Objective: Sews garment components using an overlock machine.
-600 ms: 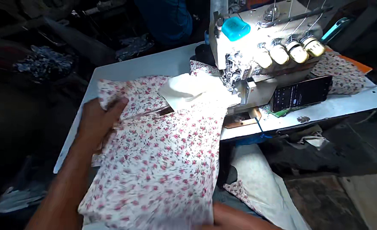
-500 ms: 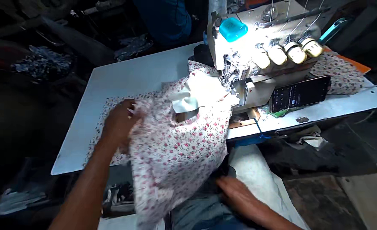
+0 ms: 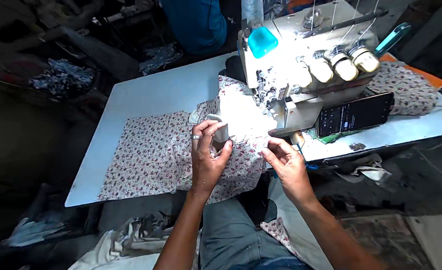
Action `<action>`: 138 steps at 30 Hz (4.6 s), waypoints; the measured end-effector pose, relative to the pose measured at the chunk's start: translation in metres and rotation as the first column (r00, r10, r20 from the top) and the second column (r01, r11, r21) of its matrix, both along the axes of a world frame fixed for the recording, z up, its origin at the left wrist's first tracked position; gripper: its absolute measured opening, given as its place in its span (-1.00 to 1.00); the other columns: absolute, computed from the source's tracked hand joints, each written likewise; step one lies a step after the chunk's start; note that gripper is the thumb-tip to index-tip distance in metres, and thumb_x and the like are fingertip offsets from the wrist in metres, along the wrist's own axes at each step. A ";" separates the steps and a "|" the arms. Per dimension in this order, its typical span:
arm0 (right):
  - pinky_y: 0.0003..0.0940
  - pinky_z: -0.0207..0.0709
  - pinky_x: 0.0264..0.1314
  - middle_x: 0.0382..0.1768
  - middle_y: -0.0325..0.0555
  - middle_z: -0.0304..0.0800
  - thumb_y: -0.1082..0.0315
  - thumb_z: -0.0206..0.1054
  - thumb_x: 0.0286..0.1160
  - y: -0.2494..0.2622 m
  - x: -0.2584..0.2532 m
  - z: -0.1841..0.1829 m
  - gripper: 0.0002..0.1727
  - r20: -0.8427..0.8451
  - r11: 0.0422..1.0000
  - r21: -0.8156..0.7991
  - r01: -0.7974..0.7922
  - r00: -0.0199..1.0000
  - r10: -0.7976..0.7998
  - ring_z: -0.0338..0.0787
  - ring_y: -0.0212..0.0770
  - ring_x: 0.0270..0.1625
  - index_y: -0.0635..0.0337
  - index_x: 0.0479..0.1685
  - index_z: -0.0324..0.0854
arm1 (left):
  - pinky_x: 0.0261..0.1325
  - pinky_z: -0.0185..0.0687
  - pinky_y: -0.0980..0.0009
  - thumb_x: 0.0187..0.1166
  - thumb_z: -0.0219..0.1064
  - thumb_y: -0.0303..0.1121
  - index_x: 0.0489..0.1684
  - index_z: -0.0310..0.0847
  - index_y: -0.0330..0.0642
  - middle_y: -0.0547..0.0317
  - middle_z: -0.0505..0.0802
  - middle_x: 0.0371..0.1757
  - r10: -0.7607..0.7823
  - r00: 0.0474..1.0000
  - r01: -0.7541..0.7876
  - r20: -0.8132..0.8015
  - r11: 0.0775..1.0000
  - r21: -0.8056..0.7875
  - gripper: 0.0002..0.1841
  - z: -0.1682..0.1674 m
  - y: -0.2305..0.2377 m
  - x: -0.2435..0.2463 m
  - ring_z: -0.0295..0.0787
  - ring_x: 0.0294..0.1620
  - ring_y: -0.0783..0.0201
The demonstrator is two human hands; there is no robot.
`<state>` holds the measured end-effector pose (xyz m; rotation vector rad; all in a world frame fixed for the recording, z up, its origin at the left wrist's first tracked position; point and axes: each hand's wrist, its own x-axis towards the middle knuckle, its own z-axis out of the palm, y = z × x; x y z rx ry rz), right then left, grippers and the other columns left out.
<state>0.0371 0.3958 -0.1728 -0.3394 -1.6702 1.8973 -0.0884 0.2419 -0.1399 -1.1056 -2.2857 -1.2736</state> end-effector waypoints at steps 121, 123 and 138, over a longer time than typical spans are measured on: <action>-0.25 0.63 -0.14 -0.21 -0.01 0.65 0.48 0.27 0.57 0.035 -0.009 0.023 -0.63 0.043 0.481 0.864 0.150 0.929 -0.367 0.71 -0.08 -0.17 0.12 0.29 0.78 | 0.63 0.40 -0.02 0.66 0.05 -0.62 0.48 0.67 -0.12 0.10 0.70 0.56 -0.279 0.917 0.063 -0.285 0.807 -0.586 -0.52 0.050 0.055 -0.045 0.55 0.64 -0.02; -0.26 0.67 -0.10 -0.22 0.02 0.70 0.42 0.27 0.62 0.029 -0.004 0.016 -0.62 0.060 0.491 0.860 0.137 0.929 -0.365 0.75 -0.07 -0.17 0.13 0.36 0.74 | 0.64 0.39 -0.04 0.65 0.04 -0.63 0.49 0.67 -0.07 0.11 0.71 0.56 -0.216 0.939 0.027 -0.267 0.820 -0.571 -0.50 0.049 0.057 -0.051 0.53 0.66 -0.04; -0.37 0.63 0.31 0.04 -0.02 0.85 0.10 0.24 0.73 -0.007 -0.001 0.014 -0.44 0.072 0.670 0.741 -0.037 0.997 -0.024 0.82 -0.21 0.11 0.30 0.56 0.53 | -0.33 0.71 0.15 0.51 0.23 -0.63 0.62 0.54 -0.08 -0.23 0.49 0.53 0.135 0.988 -0.153 -0.074 0.908 -0.391 -0.40 0.017 0.004 0.035 0.75 -0.22 0.01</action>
